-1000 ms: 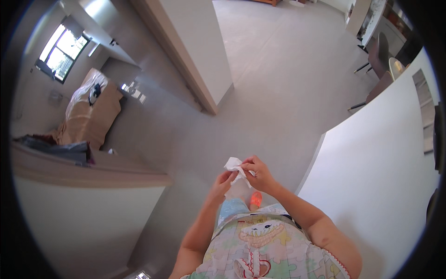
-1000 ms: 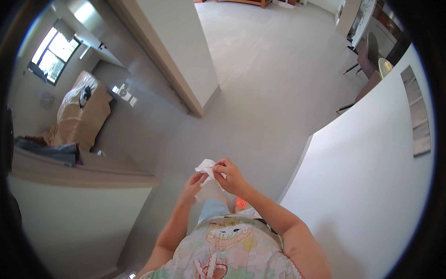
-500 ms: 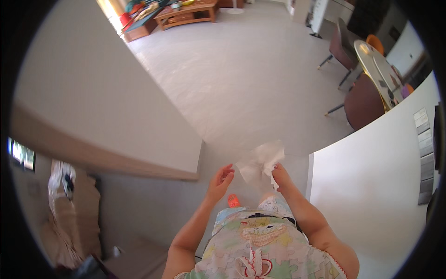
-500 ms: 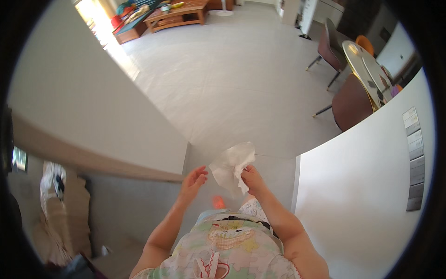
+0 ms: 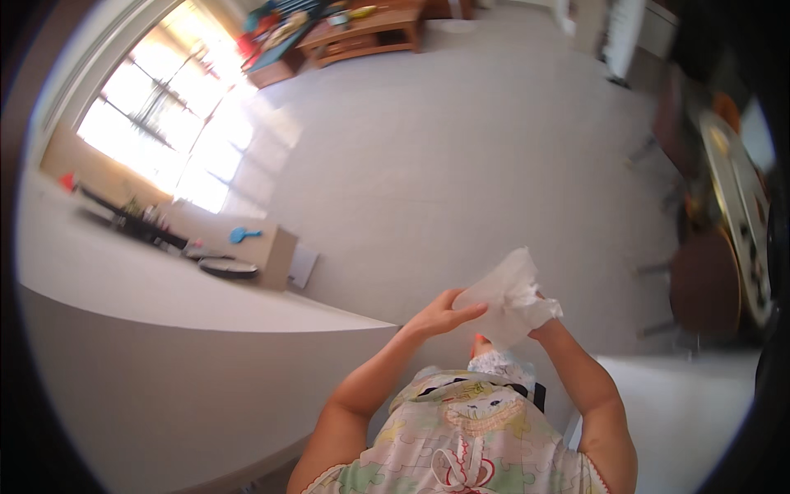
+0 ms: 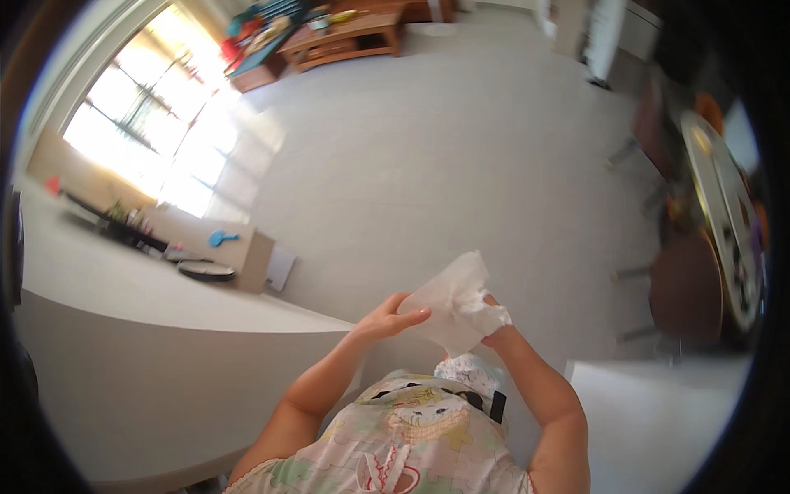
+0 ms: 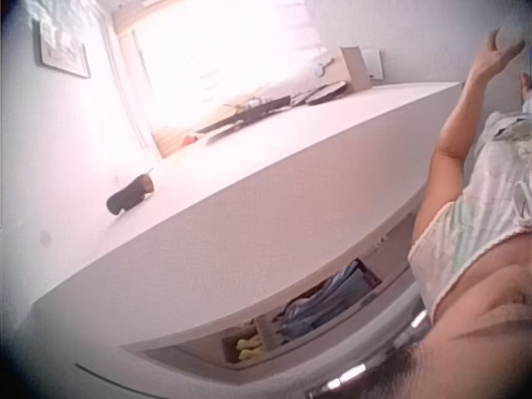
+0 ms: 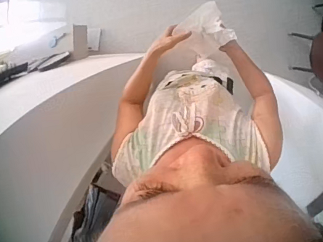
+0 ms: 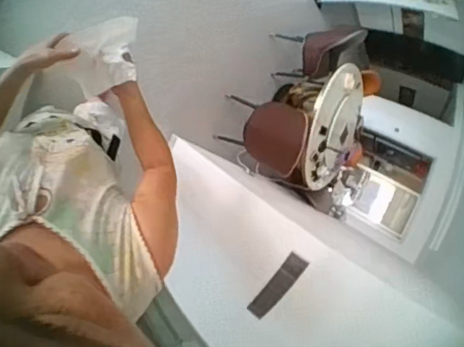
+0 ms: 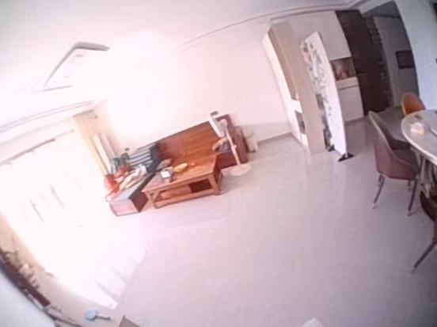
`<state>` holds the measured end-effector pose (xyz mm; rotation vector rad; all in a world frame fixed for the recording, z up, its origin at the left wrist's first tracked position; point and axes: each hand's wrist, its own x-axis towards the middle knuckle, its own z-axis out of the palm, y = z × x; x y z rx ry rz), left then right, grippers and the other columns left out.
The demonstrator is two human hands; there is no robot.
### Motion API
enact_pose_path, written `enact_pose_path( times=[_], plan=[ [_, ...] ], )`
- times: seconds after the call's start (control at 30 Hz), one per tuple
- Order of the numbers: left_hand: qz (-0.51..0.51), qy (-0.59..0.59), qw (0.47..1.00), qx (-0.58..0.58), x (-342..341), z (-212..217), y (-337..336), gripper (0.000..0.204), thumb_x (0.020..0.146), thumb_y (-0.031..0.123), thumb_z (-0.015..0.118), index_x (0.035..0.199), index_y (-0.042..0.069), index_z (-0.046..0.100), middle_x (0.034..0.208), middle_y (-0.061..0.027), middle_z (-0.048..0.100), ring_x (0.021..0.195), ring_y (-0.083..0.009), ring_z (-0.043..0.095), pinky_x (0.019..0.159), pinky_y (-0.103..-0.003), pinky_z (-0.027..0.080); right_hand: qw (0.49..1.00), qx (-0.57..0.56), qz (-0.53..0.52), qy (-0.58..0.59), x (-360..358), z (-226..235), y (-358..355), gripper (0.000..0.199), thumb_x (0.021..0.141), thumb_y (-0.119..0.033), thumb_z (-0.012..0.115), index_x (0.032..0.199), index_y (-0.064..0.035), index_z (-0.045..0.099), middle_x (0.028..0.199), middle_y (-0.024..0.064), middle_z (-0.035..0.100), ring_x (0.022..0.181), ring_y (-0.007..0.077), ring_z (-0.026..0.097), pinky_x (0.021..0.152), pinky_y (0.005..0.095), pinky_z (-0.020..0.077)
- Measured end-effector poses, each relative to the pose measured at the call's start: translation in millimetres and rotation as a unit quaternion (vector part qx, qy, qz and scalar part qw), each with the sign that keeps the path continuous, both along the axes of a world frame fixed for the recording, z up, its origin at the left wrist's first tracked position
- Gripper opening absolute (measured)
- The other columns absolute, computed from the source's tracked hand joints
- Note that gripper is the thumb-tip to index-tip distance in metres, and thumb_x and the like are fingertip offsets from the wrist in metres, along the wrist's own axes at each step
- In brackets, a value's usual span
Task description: The person mops the kitchen and bathroom floors with a flat mop, then uses a tissue to wipe a balcony door frame and a wall corner. They move between rooms, rinse the mop in a bucket, and handle a tissue from a wall-mounted dispenser.
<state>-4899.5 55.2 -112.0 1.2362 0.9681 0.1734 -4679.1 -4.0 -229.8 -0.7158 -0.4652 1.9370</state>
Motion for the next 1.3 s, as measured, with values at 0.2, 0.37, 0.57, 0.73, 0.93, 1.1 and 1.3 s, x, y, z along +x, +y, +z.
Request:
enact_pose_path(
  times=[0.2, 0.37, 0.57, 0.73, 0.93, 1.1, 1.3],
  plan=[
    [0.226, -0.146, 0.962, -0.044, -55.3, -36.9, 158.1, 0.056, 0.082, 0.032, 0.067, 0.122, -0.002, 0.050, 0.118, -0.0129, 0.055, 0.113, -0.0202, 0.049, 0.096, -0.034, 0.038, 0.993, -0.001, 0.122, -0.002, -45.8, 13.7, 228.8, 0.050, 0.086, -0.030, 0.059, 0.129, -0.0110, 0.041, 0.124, 0.0071, 0.050, 0.110, 0.0217, 0.053, 0.091, 0.0377, 0.0477],
    [0.319, -0.241, 0.911, -0.097, -116.8, -93.8, 300.7, 0.035, 0.083, 0.019, 0.066, 0.111, -0.001, 0.059, 0.105, -0.0075, 0.063, 0.099, -0.0140, 0.057, 0.086, -0.029, 0.045, 0.972, 0.055, 0.207, 0.101, -93.1, -22.4, 401.4, 0.052, 0.083, -0.027, 0.062, 0.127, -0.0075, 0.043, 0.120, 0.0075, 0.053, 0.109, 0.0222, 0.054, 0.090, 0.0384, 0.0483],
    [0.281, -0.311, 0.904, -0.082, -167.7, -82.6, 521.5, 0.032, 0.088, 0.021, 0.060, 0.115, 0.004, 0.057, 0.106, -0.0058, 0.062, 0.097, -0.0139, 0.058, 0.085, -0.031, 0.047, 0.997, -0.060, 0.044, -0.038, -121.5, -18.1, 590.7, 0.042, 0.088, -0.032, 0.050, 0.124, -0.0107, 0.048, 0.120, 0.0084, 0.055, 0.107, 0.0245, 0.055, 0.091, 0.0418, 0.0461],
    [0.268, -0.333, 0.899, -0.092, -208.9, -70.1, 680.7, 0.037, 0.092, 0.026, 0.053, 0.123, 0.005, 0.051, 0.108, -0.0059, 0.060, 0.096, -0.0148, 0.059, 0.084, -0.031, 0.048, 0.992, -0.085, 0.009, -0.097, -147.9, 5.3, 746.8, 0.036, 0.089, -0.025, 0.052, 0.123, -0.0131, 0.047, 0.115, 0.0068, 0.055, 0.105, 0.0220, 0.055, 0.087, 0.0379, 0.0486],
    [0.343, -0.184, 0.914, -0.116, -298.3, -126.4, 828.2, 0.039, 0.093, 0.029, 0.052, 0.124, 0.006, 0.051, 0.106, -0.0068, 0.060, 0.094, -0.0144, 0.058, 0.085, -0.030, 0.048, 0.988, -0.114, 0.035, -0.098, -168.0, -15.4, 949.6, 0.035, 0.088, -0.022, 0.054, 0.121, -0.0129, 0.048, 0.109, 0.0046, 0.056, 0.098, 0.0202, 0.058, 0.083, 0.0374, 0.0509],
    [0.440, -0.080, 0.878, -0.171, -385.0, -133.9, 913.2, 0.040, 0.092, 0.030, 0.052, 0.123, 0.005, 0.051, 0.104, -0.0075, 0.060, 0.094, -0.0148, 0.058, 0.085, -0.031, 0.048, 0.982, -0.079, 0.136, -0.104, -257.8, -23.2, 1172.7, 0.031, 0.091, -0.026, 0.049, 0.119, -0.0126, 0.049, 0.108, 0.0046, 0.057, 0.096, 0.0195, 0.059, 0.081, 0.0365, 0.0515],
    [0.535, -0.059, 0.833, -0.129, -489.5, -140.8, 992.7, 0.040, 0.091, 0.034, 0.053, 0.122, 0.010, 0.053, 0.105, -0.0050, 0.061, 0.094, -0.0137, 0.058, 0.084, -0.029, 0.048, 0.941, -0.122, 0.310, -0.049, -471.8, -17.2, 1362.3, 0.033, 0.093, -0.032, 0.041, 0.118, -0.0116, 0.051, 0.111, 0.0067, 0.058, 0.100, 0.0222, 0.058, 0.082, 0.0356, 0.0510]
  ],
)
